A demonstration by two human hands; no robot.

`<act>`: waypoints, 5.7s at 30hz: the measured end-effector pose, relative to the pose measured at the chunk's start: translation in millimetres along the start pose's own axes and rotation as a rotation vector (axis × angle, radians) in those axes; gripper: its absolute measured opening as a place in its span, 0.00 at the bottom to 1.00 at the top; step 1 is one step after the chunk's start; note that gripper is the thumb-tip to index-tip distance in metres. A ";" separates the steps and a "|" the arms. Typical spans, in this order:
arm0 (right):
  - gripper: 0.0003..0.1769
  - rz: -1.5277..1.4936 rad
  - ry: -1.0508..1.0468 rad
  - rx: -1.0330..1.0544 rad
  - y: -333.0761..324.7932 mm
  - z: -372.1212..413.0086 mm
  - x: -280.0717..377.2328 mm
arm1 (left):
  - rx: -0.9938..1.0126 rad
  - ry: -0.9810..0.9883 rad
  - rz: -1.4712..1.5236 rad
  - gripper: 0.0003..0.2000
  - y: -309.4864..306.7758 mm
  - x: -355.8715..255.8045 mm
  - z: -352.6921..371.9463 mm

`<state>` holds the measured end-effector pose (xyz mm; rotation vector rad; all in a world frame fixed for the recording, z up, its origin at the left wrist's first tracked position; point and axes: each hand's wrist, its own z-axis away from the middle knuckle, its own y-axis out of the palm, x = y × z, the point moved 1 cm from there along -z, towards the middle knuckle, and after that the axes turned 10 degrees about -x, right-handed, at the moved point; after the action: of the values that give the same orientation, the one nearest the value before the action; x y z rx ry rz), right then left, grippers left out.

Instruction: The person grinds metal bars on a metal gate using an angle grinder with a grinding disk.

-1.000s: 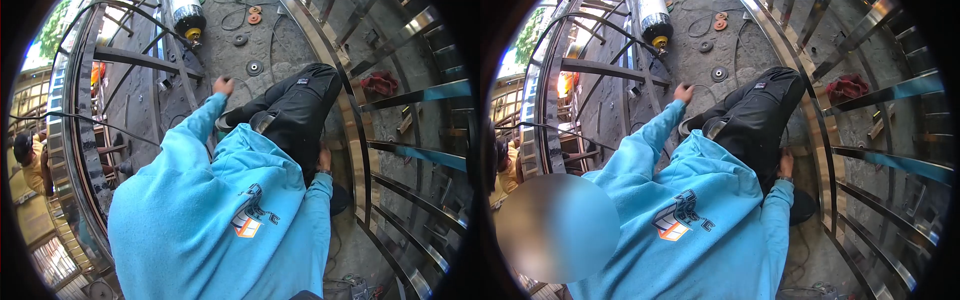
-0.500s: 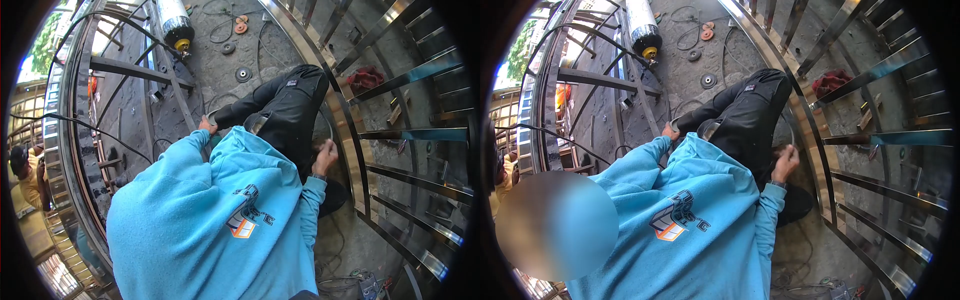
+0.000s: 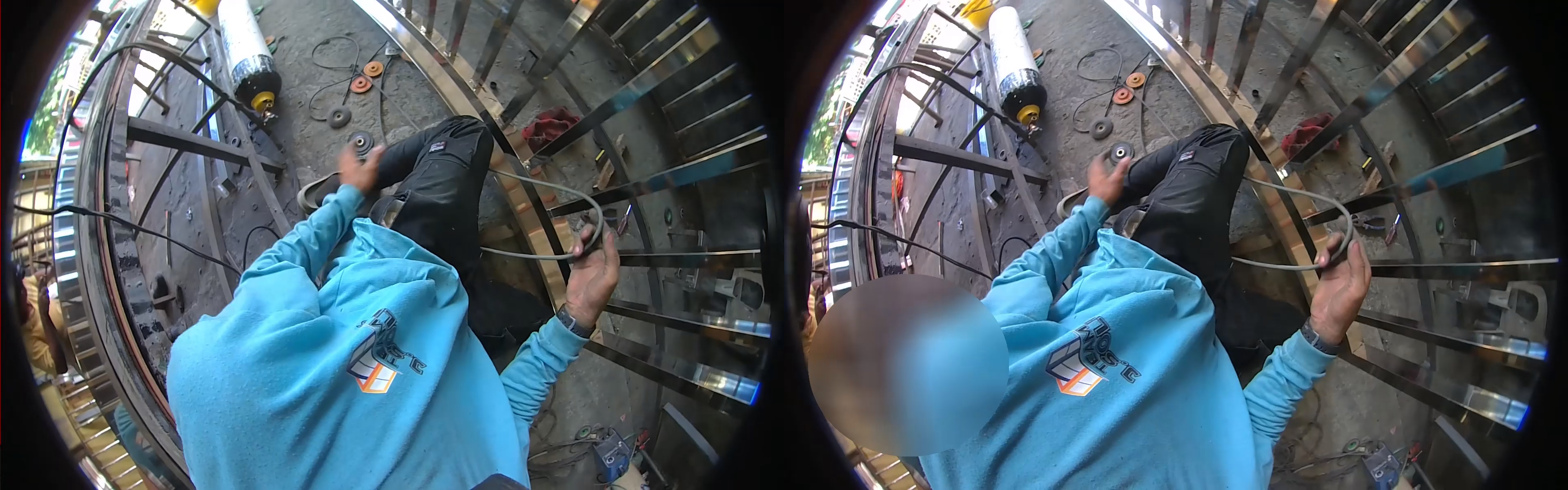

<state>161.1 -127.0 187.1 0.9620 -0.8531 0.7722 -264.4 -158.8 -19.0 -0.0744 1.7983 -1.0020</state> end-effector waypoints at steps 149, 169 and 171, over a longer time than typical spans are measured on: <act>0.32 0.695 -0.340 -0.840 -1.9 190.6 -119.8 | 1.594 0.146 0.385 0.50 15.3 -132.7 214.3; 0.37 1.316 -0.589 -0.701 21.8 170.5 -83.7 | 1.558 0.131 0.553 0.33 -1.9 -137.0 226.4; 0.39 1.402 -0.372 -0.878 23.2 173.3 -83.1 | 1.588 0.137 0.552 0.33 -5.1 -141.9 224.0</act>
<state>58.4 -290.9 178.1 -0.4557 -2.0092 1.1876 -21.5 -227.3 62.6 1.3774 0.6090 -1.7028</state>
